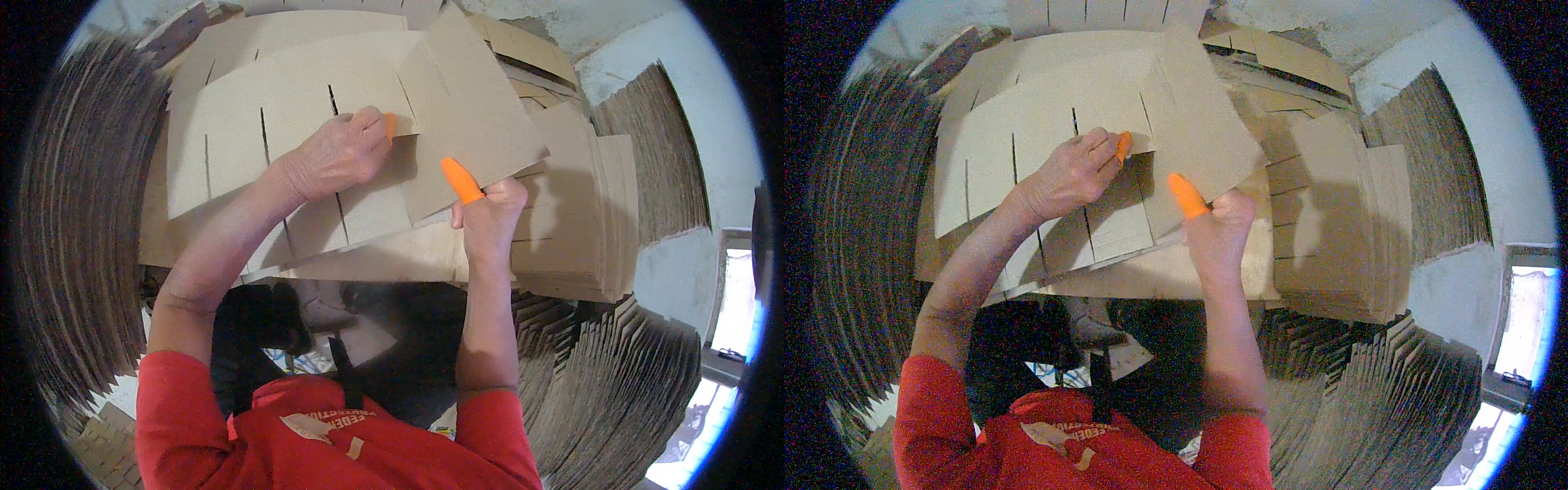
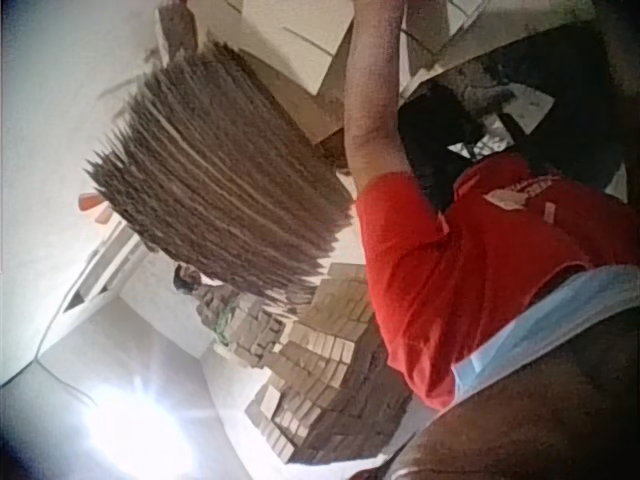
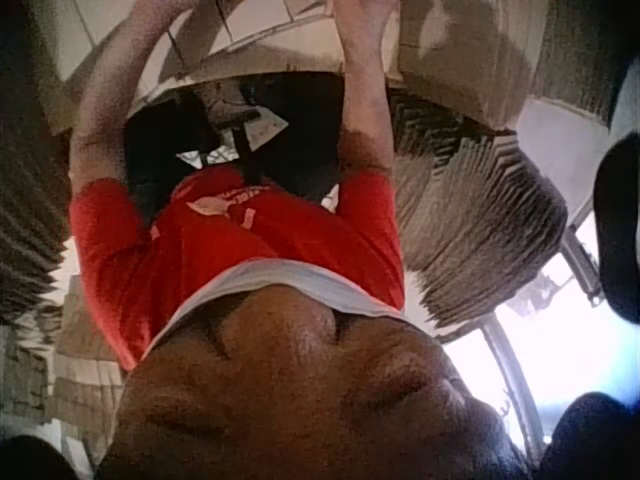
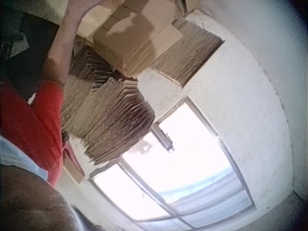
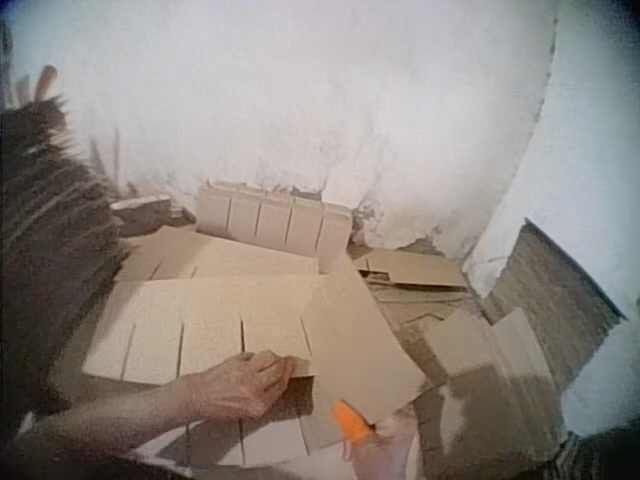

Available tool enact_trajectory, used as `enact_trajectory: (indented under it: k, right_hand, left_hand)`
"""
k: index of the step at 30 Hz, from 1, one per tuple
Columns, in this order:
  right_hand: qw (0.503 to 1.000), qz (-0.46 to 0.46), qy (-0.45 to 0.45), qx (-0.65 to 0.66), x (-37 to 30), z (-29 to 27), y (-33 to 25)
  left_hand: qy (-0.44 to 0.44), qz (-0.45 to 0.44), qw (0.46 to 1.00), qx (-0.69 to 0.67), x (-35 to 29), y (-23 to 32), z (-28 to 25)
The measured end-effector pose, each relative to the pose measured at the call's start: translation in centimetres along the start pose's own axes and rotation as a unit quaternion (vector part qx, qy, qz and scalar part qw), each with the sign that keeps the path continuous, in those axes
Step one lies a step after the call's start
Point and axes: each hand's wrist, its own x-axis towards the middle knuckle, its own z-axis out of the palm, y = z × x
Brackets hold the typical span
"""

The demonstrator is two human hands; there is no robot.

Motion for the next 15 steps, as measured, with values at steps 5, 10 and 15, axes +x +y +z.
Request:
enact_trajectory:
  k: [5, 10, 15]
  right_hand:
    - [0.997, -0.065, 0.05, -0.01, 0.3, -0.6, 2.0]
    - [0.984, -0.125, 0.096, -0.078, 0.8, -0.1, 2.7]
    - [0.994, -0.072, 0.079, -0.031, -0.2, -0.4, 1.7]
  left_hand:
    - [0.064, 0.05, 0.992, -0.092, 0.9, 2.1, -1.3]
    - [0.019, 0.088, 0.983, -0.157, -0.4, 7.4, -3.1]
    - [0.177, -0.131, 0.956, -0.192, -1.3, -3.6, 0.6]
